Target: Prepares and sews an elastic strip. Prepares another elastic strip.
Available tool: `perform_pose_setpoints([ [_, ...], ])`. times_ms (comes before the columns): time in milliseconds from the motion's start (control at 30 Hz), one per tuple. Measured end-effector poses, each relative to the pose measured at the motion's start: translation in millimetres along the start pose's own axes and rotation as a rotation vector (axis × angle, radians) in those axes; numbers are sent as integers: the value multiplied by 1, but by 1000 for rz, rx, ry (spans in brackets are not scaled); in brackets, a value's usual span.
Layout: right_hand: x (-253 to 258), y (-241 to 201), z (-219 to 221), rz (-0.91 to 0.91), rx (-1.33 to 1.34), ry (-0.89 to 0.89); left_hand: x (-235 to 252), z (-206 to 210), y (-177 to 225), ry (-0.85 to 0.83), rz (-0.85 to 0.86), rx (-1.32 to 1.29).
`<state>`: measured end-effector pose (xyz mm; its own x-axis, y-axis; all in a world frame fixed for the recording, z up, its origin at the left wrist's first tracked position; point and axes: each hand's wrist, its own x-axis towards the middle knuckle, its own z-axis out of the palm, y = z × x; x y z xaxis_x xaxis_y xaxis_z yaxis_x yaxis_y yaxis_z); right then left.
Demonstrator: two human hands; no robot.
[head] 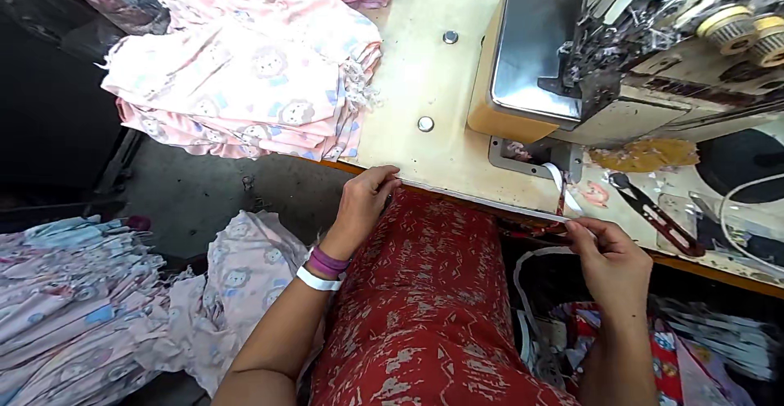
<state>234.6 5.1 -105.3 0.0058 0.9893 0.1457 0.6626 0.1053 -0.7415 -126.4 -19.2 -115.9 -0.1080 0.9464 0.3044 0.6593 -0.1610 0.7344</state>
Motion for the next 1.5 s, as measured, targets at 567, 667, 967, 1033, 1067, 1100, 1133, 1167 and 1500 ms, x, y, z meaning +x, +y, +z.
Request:
perform_pose_setpoints([
  [567, -2, 2, -3, -1, -7, -21, 7, 6, -24, 177, 159, 165],
  [667, -1, 2, -5, 16, 1, -36, 10, 6, -23, 167, 155, 152],
  [967, -16, 14, -63, 89, 141, -210, 11, 4, -26, 83, 134, 128],
  [1033, -21, 20, -64, 131, 55, -119, 10, 6, -30, 100, 158, 143],
  [1067, -22, 22, -60, 163, 8, -46, 9, 5, -30, 92, 152, 148],
  [1100, -23, 22, -54, 205, -37, 38, 10, 4, -29, 81, 144, 152],
  [1133, -22, 21, -48, 247, -77, 120, 10, 3, -29, 66, 132, 153],
  [1167, -20, 22, -42, 282, -95, 189, 9, 2, -29, 57, 119, 149],
  [1500, -21, 47, -27, 161, -13, 349, 9, 3, -30, 64, 134, 184],
])
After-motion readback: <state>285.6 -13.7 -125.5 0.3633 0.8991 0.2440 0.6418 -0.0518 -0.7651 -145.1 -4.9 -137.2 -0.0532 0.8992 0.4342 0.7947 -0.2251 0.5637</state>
